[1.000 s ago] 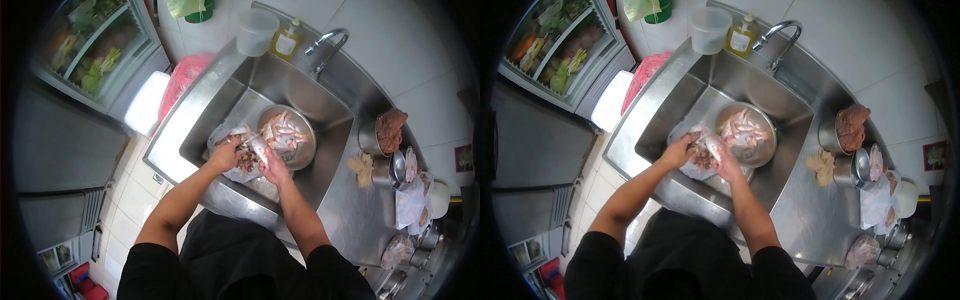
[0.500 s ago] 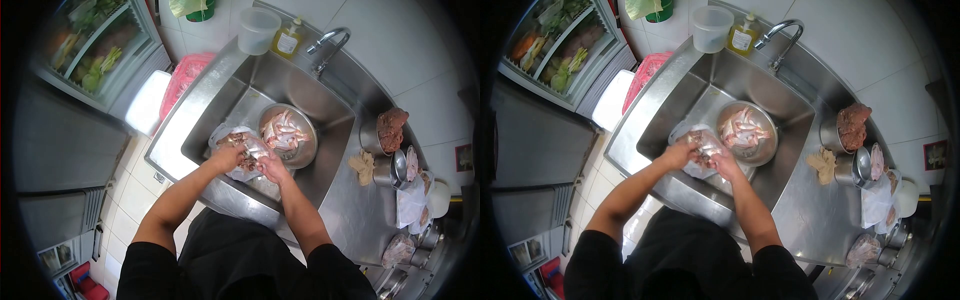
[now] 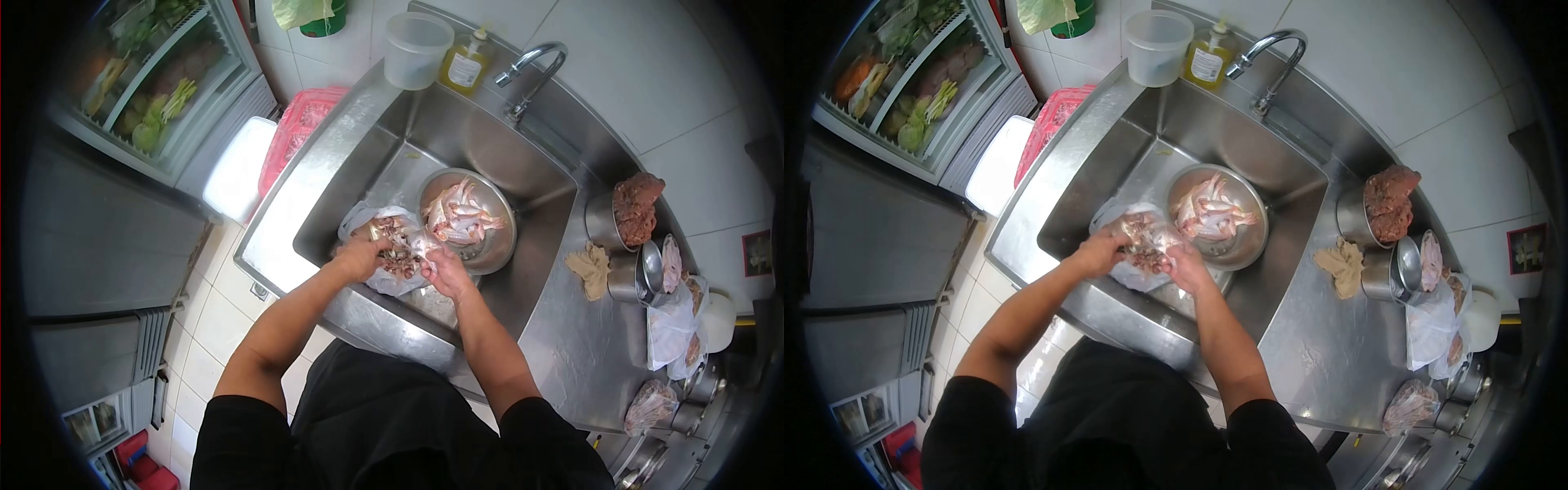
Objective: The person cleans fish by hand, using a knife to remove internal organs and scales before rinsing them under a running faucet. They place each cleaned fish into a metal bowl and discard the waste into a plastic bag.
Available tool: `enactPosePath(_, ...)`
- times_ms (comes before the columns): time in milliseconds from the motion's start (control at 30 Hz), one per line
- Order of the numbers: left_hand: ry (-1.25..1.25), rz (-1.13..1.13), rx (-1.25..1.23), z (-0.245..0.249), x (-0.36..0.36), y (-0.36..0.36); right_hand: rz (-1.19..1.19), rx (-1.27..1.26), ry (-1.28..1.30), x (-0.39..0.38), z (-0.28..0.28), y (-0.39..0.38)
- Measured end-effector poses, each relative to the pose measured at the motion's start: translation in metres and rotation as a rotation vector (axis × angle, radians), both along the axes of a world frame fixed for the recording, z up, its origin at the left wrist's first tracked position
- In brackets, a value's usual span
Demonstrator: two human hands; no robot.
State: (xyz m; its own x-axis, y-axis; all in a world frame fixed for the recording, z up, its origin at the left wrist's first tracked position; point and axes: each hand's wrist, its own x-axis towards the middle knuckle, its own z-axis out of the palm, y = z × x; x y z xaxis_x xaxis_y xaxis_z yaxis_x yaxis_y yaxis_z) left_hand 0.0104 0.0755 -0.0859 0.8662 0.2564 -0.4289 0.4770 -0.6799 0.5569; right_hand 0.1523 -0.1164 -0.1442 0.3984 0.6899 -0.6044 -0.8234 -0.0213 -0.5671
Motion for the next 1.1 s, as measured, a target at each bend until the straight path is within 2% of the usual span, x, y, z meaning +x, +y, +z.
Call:
enactPosePath(67, -0.056, -0.122, 0.033, -0.011, -0.004, -0.004, -0.02, -0.031, -0.002, 0.001, 0.003, 0.0)
enactPosePath(167, -0.019, 0.049, -0.084, -0.014, 0.003, 0.003, -0.031, -0.045, -0.006, 0.002, 0.003, 0.0)
enactPosePath(267, -0.039, -0.149, 0.035, -0.025, 0.0, -0.002, -0.018, -0.072, 0.02, 0.003, 0.007, 0.002)
enactPosePath(367, -0.01, -0.099, 0.054, 0.002, 0.0, -0.004, -0.021, -0.031, 0.015, 0.002, 0.018, 0.003)
enactPosePath(467, -0.053, 0.117, -0.03, -0.022, 0.009, 0.004, 0.115, -0.104, -0.219, 0.0, 0.008, 0.002)
enactPosePath(567, 0.022, 0.078, -0.019, -0.017, 0.023, -0.001, 0.241, -0.149, -0.39, -0.004, 0.006, 0.008)
enactPosePath(667, -0.088, -0.19, 0.107, -0.022, 0.021, -0.012, 0.317, -0.194, -0.448, -0.003, -0.011, 0.005)
enactPosePath(767, -0.167, -0.109, 0.052, -0.038, 0.024, -0.004, 0.316, -0.253, -0.507, -0.004, -0.008, 0.002)
enactPosePath(867, -0.031, -0.125, 0.084, -0.028, 0.025, -0.006, 0.321, -0.184, -0.494, -0.003, 0.001, 0.003)
enactPosePath(967, -0.051, -0.167, -0.031, -0.027, 0.02, -0.012, 0.277, -0.181, -0.415, -0.004, -0.003, 0.003)
enactPosePath(1067, -0.008, 0.095, -0.054, -0.024, 0.023, -0.004, 0.241, -0.09, -0.367, -0.004, -0.005, 0.003)
enactPosePath(1100, -0.028, 0.027, -0.063, -0.027, 0.021, -0.007, 0.239, -0.097, -0.341, -0.003, -0.005, 0.003)
